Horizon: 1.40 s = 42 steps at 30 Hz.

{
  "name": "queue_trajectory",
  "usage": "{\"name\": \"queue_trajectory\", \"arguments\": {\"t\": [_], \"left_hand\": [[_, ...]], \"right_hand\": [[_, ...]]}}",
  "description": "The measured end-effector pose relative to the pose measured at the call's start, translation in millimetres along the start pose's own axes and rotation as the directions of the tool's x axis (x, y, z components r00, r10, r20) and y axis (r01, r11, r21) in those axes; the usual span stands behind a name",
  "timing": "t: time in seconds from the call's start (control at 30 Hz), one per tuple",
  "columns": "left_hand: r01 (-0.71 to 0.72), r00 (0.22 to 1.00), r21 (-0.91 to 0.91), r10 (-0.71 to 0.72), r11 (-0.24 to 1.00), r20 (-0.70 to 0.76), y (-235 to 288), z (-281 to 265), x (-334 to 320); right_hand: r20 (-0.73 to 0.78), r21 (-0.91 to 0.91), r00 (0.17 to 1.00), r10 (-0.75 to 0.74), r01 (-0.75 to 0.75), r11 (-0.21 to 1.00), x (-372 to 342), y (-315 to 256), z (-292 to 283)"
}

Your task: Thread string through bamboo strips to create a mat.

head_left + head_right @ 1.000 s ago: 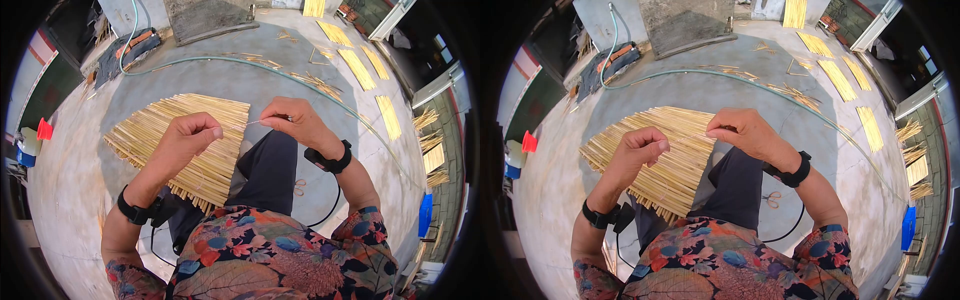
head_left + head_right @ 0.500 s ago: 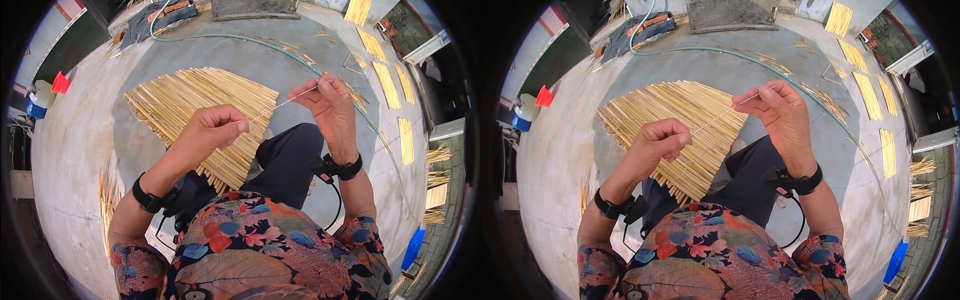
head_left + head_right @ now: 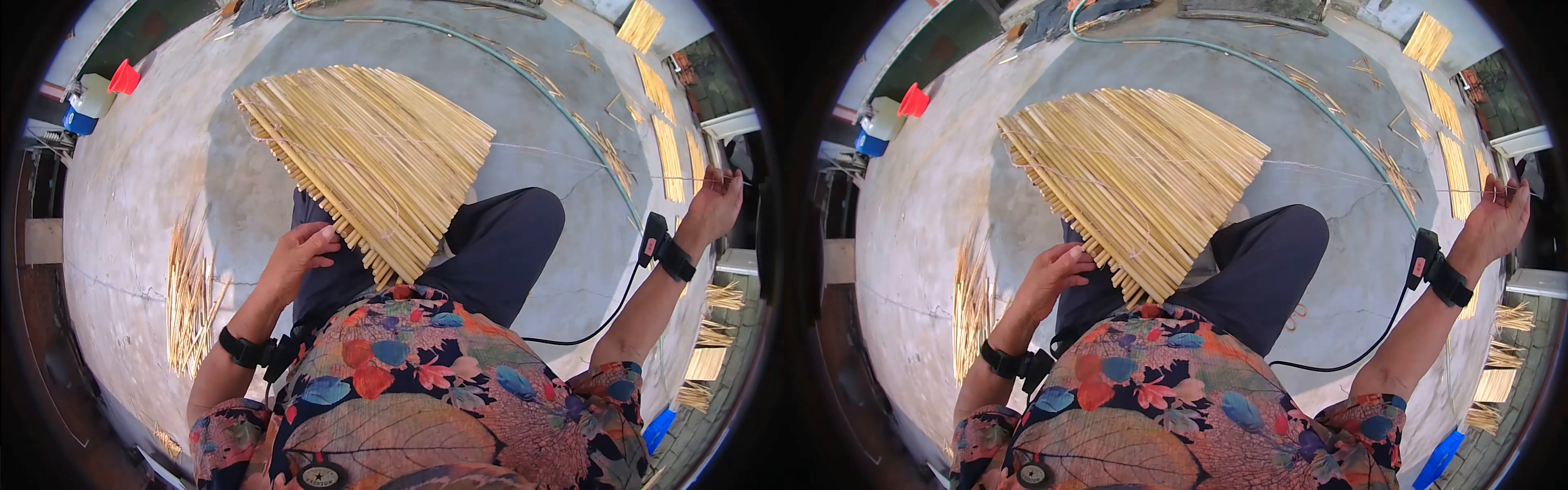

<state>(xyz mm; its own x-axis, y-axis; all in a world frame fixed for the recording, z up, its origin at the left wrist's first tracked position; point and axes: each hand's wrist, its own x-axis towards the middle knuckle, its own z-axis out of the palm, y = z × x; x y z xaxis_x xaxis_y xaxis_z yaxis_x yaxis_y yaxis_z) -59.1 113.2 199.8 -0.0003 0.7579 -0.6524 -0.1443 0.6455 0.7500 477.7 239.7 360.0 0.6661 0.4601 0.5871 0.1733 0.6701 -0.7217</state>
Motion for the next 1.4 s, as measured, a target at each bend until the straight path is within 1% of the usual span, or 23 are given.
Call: {"name": "queue_trajectory", "arguments": {"t": [0.03,0.07,0.1,0.2,0.23,0.3,0.33,0.37,0.43,0.47,0.5,0.6,0.67,0.7,0.77,0.8,0.87,1.0,1.07,1.2,1.27,1.37,1.4], "left_hand": [[-0.030,0.996,0.013,0.029,0.999,0.081,1,8,7],[-0.061,0.985,0.024,0.056,0.998,0.162,1,16,13],[-0.069,0.984,0.027,0.064,0.997,0.166,0,23,19],[-0.249,0.961,-0.198,0.267,0.948,0.071,1,39,38],[-0.268,0.956,-0.189,0.285,0.945,0.068,-2,41,42],[-0.331,0.940,-0.282,0.340,0.901,-0.017,-8,45,47],[-0.347,0.934,-0.335,0.354,0.876,-0.045,-8,49,47],[-0.361,0.929,-0.332,0.367,0.872,-0.046,-6,50,48],[-0.380,0.920,-0.319,0.390,0.868,-0.034,-3,52,46],[-0.381,0.919,-0.292,0.393,0.877,-0.019,5,52,47],[-0.395,0.914,-0.286,0.406,0.873,-0.021,12,53,45],[-0.458,0.884,-0.212,0.467,0.863,-0.011,40,52,42],[-0.527,0.850,-0.028,0.527,0.849,0.006,56,45,34],[-0.542,0.840,-0.022,0.542,0.840,0.013,64,45,28],[-0.564,0.826,0.122,0.555,0.817,0.100,80,48,14],[-0.578,0.816,0.123,0.567,0.807,0.110,84,51,9],[-0.570,0.799,0.462,0.590,0.680,0.118,87,55,5],[-0.619,0.769,0.406,0.624,0.672,0.139,82,63,5],[-0.622,0.752,0.513,0.635,0.592,0.180,82,67,-3],[-0.641,0.744,0.490,0.635,0.591,0.208,71,65,8],[-0.637,0.747,0.514,0.624,0.575,0.228,69,61,14],[-0.659,0.725,0.496,0.653,0.565,0.220,74,61,14],[-0.663,0.722,0.491,0.655,0.565,0.222,78,62,14]], "right_hand": [[-0.003,-0.003,1.000,-0.002,0.002,1.000,-8,-5,8],[-0.008,-0.095,0.996,-0.090,0.089,0.991,-19,-9,17],[-0.009,-0.179,0.983,-0.182,0.178,0.968,-24,-13,24],[-0.034,-0.213,0.979,-0.200,0.189,0.959,-13,-17,20],[-0.048,-0.198,0.977,-0.206,0.193,0.961,-15,-17,20],[0.118,-0.380,0.981,-0.151,0.185,0.906,-23,-17,24],[0.218,-0.373,0.972,-0.088,0.167,0.913,-37,-15,35],[0.274,-0.293,0.961,0.040,0.044,0.955,-52,-8,45],[0.435,-0.362,0.857,0.277,-0.115,0.925,-96,4,65],[0.590,-0.315,0.734,0.337,-0.175,0.933,-117,10,75],[0.632,-0.348,0.662,0.403,-0.222,0.911,-141,18,85],[0.793,-0.356,0.429,0.432,-0.249,0.901,-193,21,117],[0.840,-0.296,0.378,0.390,-0.282,0.912,-210,25,142],[0.840,-0.282,0.391,0.376,-0.276,0.919,-215,24,155],[0.848,-0.197,0.381,0.368,-0.419,0.887,-216,26,183],[0.847,-0.186,0.394,0.356,-0.408,0.894,-216,30,196],[0.826,-0.075,0.456,0.332,-0.494,0.866,-218,40,221],[0.811,-0.072,0.500,0.304,-0.431,0.899,-223,38,241],[0.774,-0.102,0.550,0.314,-0.381,0.919,-228,43,243],[0.795,-0.116,0.484,0.365,-0.469,0.875,-219,39,233],[0.826,-0.106,0.346,0.445,-0.680,0.725,-211,37,229],[0.789,-0.096,0.336,0.514,-0.760,0.643,-195,32,210],[0.806,0.015,0.380,0.454,-0.779,0.626,-186,27,202]]}}
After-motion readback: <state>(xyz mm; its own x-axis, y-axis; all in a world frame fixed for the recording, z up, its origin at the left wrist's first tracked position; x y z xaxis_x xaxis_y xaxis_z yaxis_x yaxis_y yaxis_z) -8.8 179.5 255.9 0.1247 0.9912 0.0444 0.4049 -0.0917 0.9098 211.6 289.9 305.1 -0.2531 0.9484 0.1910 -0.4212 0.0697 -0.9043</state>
